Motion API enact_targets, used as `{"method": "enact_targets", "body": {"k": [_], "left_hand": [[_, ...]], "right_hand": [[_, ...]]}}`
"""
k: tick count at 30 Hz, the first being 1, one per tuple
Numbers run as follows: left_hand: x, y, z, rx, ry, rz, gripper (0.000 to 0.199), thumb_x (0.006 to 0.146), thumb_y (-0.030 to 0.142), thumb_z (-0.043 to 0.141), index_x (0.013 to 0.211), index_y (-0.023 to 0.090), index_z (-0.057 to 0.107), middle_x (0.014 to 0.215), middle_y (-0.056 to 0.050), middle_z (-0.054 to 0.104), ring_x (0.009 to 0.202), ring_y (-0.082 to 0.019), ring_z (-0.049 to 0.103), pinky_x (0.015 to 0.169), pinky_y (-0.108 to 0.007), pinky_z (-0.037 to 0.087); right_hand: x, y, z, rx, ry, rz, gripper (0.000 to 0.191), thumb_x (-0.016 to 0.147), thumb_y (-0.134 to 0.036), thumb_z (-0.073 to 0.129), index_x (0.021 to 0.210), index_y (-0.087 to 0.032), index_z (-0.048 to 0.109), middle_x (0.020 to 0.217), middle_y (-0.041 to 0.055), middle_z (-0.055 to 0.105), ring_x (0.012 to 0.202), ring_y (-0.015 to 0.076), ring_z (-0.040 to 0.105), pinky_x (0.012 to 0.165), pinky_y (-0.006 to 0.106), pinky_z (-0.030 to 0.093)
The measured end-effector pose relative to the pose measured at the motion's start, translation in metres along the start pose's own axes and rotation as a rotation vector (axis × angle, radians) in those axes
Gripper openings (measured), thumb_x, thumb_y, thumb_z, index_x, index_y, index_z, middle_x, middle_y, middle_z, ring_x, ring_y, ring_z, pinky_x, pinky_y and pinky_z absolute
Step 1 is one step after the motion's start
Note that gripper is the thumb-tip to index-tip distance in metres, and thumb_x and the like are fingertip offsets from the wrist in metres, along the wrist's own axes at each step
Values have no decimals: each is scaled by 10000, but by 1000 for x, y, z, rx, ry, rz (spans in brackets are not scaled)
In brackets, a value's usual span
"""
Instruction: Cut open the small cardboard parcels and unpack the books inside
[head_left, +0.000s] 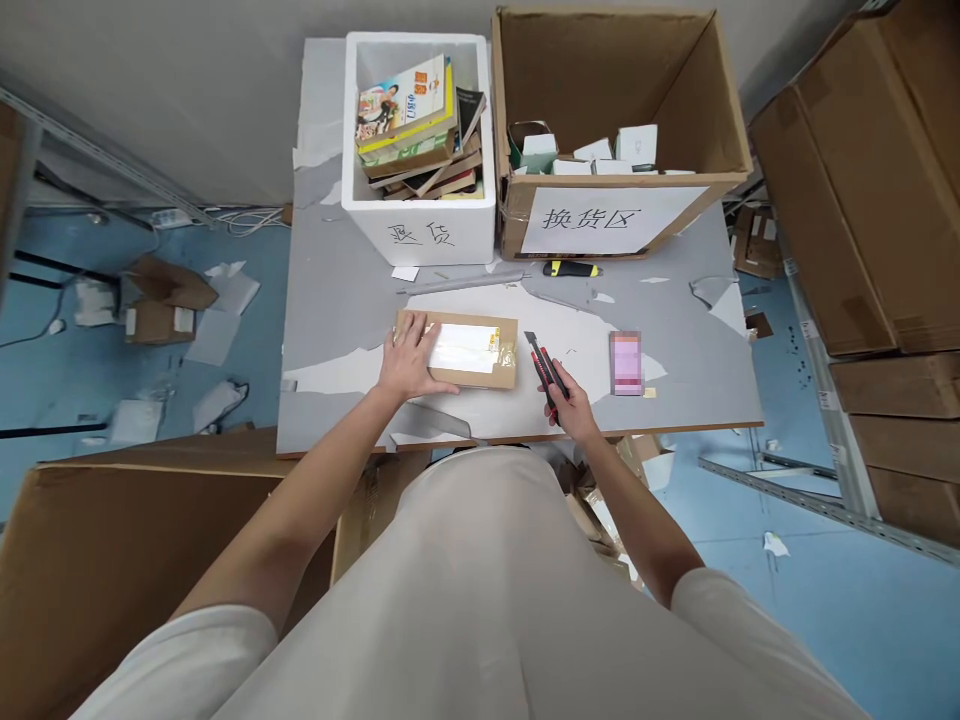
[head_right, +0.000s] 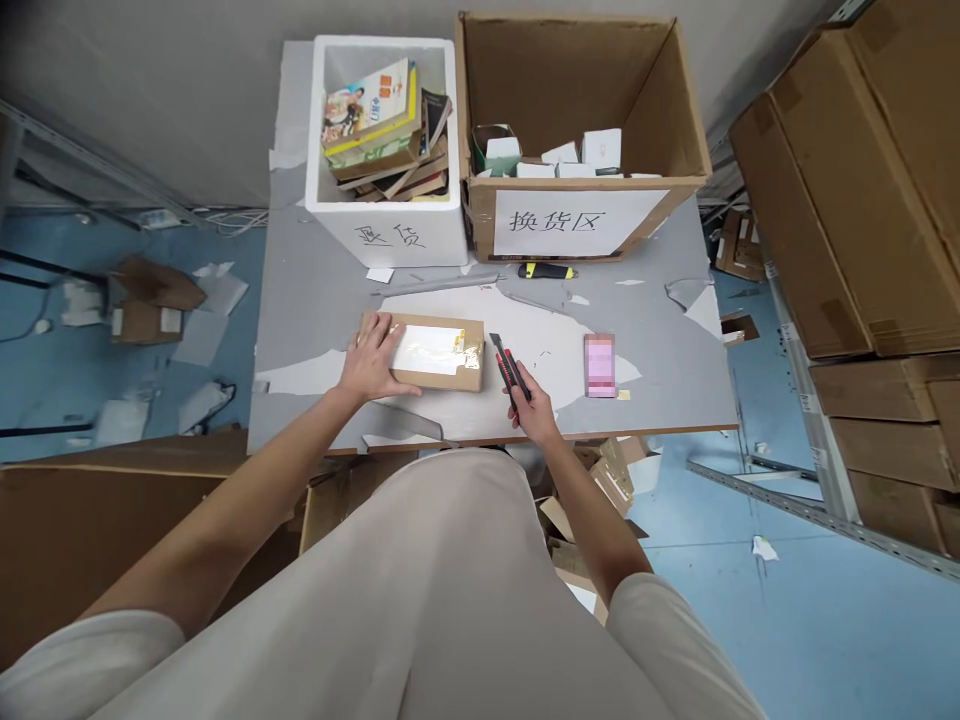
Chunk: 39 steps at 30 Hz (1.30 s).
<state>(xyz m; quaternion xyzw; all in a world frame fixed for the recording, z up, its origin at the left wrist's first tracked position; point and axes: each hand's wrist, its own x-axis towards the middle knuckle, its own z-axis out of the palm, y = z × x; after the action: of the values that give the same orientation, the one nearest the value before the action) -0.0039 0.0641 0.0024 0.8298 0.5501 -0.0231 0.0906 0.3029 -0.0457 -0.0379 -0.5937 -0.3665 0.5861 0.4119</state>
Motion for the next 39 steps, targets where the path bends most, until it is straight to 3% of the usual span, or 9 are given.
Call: {"method": "enact_targets", "body": {"k": [12, 22, 30, 39], "left_hand": [[-1, 3, -4, -59, -5, -14, 1244, 504, 803, 652, 1488, 155, 252, 1567, -200, 164, 1438, -421, 111, 1111, -545, 157], [-11, 1, 1, -97, -25, -23, 1203, 521, 745, 692, 1487, 173, 259, 1570, -203, 150, 1439, -428, 86, 1060, -526, 240], [-14, 3, 1, -79, -48, -41, 1247, 503, 772, 682, 1498, 172, 228, 1573, -206, 127, 1443, -419, 73, 1040, -525, 274], [-18, 4, -1, -97, -51, -30, 1198, 537, 727, 704, 1498, 188, 235, 1581, -184, 112, 1448, -405, 65, 1053, -546, 278]], "right_hand": [[2, -4, -1, 20, -78, 26, 761, 814, -537, 590, 1479, -300, 305, 908, 20, 637, 459, 59, 509, 361, 210, 434], [-5, -4, -33, -88, -296, 99, 700, 849, -461, 576, 1476, -294, 313, 737, -51, 553, 407, 40, 417, 351, 187, 370], [-27, -5, -23, -189, -286, 65, 682, 851, -444, 558, 1472, -266, 340, 724, -41, 574, 402, 57, 412, 343, 209, 372], [-62, 11, -14, -105, -226, 96, 700, 819, -447, 597, 1458, -277, 369, 695, -24, 562, 393, 76, 428, 310, 222, 375]]}}
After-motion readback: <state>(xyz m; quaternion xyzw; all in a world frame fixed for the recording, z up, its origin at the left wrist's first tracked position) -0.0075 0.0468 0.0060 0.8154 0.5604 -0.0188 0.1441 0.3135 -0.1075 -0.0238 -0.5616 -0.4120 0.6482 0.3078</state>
